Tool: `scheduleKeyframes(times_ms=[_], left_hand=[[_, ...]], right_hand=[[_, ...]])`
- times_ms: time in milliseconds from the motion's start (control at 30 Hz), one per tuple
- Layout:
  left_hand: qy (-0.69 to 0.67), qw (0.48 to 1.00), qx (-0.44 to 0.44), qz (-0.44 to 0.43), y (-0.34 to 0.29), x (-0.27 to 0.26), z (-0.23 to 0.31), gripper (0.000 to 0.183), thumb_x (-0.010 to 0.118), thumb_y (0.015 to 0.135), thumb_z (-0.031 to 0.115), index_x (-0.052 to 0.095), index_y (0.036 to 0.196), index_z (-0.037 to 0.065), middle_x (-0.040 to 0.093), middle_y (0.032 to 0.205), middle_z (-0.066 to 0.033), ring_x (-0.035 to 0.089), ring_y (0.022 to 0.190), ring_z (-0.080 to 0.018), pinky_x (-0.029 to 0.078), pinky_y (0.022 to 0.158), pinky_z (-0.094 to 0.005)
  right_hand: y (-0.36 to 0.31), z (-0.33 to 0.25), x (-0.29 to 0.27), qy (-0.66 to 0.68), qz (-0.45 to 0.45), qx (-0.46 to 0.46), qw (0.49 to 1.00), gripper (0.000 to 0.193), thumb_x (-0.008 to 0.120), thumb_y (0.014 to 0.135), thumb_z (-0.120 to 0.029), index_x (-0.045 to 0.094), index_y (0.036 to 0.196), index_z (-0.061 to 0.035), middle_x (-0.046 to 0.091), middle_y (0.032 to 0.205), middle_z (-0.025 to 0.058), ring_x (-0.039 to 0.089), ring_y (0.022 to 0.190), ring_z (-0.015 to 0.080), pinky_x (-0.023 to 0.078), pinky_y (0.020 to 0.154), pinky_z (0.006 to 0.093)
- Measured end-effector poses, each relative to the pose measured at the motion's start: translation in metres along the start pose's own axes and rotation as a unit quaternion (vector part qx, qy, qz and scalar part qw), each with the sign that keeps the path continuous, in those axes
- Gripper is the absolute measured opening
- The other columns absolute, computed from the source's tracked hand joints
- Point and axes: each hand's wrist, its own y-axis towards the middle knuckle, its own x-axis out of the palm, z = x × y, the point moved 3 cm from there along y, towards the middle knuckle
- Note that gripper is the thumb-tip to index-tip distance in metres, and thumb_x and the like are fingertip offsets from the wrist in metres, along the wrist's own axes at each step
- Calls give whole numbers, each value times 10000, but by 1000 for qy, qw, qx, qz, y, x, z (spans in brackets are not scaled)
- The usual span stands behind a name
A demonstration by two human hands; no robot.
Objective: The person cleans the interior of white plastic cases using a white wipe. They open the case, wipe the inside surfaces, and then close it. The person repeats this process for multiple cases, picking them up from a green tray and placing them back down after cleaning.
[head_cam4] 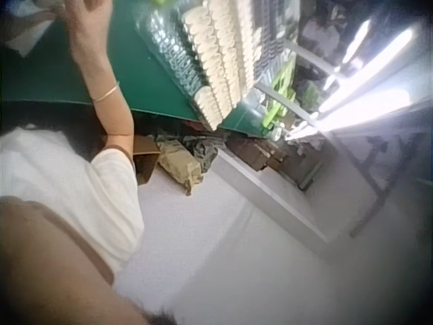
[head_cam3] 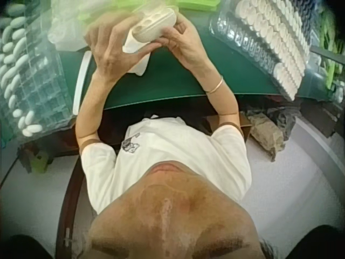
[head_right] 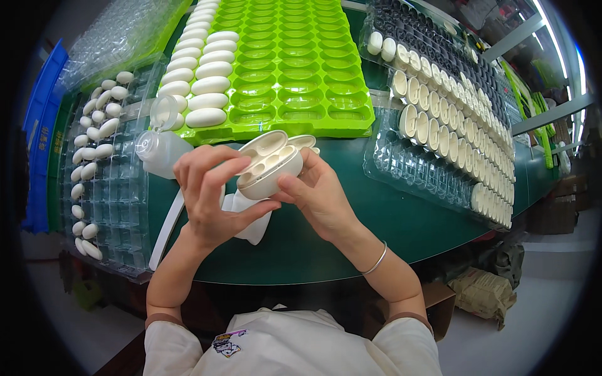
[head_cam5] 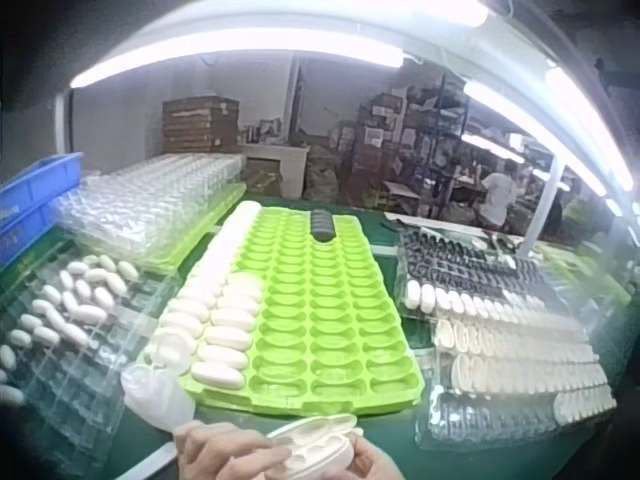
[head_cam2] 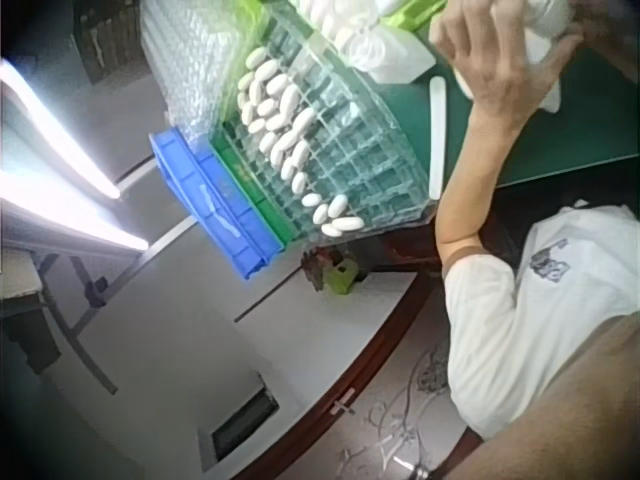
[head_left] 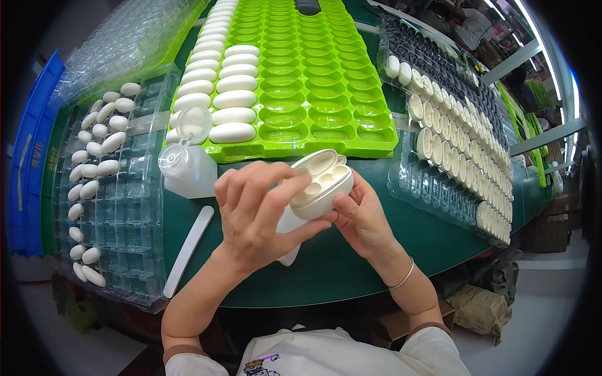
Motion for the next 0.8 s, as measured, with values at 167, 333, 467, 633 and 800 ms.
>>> scheduleKeyframes(times_ms=[167,333,467,633,800], left_hand=[[-2,1000,-8,-21,-3,6,4,409,792,475,262,618,818,123,567,786,32,514,803,-173,269,780,-314],[-76,996,-37,-40,-10,17,23,417,819,448,260,613,776,103,572,728,7,517,773,-192,290,780,-319],[2,997,-14,-73,-4,19,27,388,787,494,349,582,705,95,543,671,-12,494,677,-191,307,681,-312],[0,981,49,-190,-6,23,17,418,732,536,435,525,601,77,471,514,-25,427,498,-186,293,519,-313],[-8,986,63,-151,-10,23,19,345,728,560,349,526,567,69,435,438,-19,409,428,-170,291,477,-299]], right_hand=[[-4,-3,-8,-170,47,-219,960,357,583,823,-242,417,1049,-22,499,1018,67,503,910,137,426,789,280],[-1,-9,-9,-303,70,-361,879,408,418,899,-339,533,687,-9,507,705,67,447,668,135,358,612,253],[0,-8,-10,-323,133,-342,872,475,405,902,-275,529,528,-11,487,559,60,434,569,159,341,537,286],[-1,-15,0,-450,66,-408,791,447,381,893,-218,533,527,-12,498,539,63,436,560,184,346,530,289],[3,-8,3,-375,62,-347,857,470,333,892,-183,501,488,-11,480,519,80,425,539,188,346,521,293]])
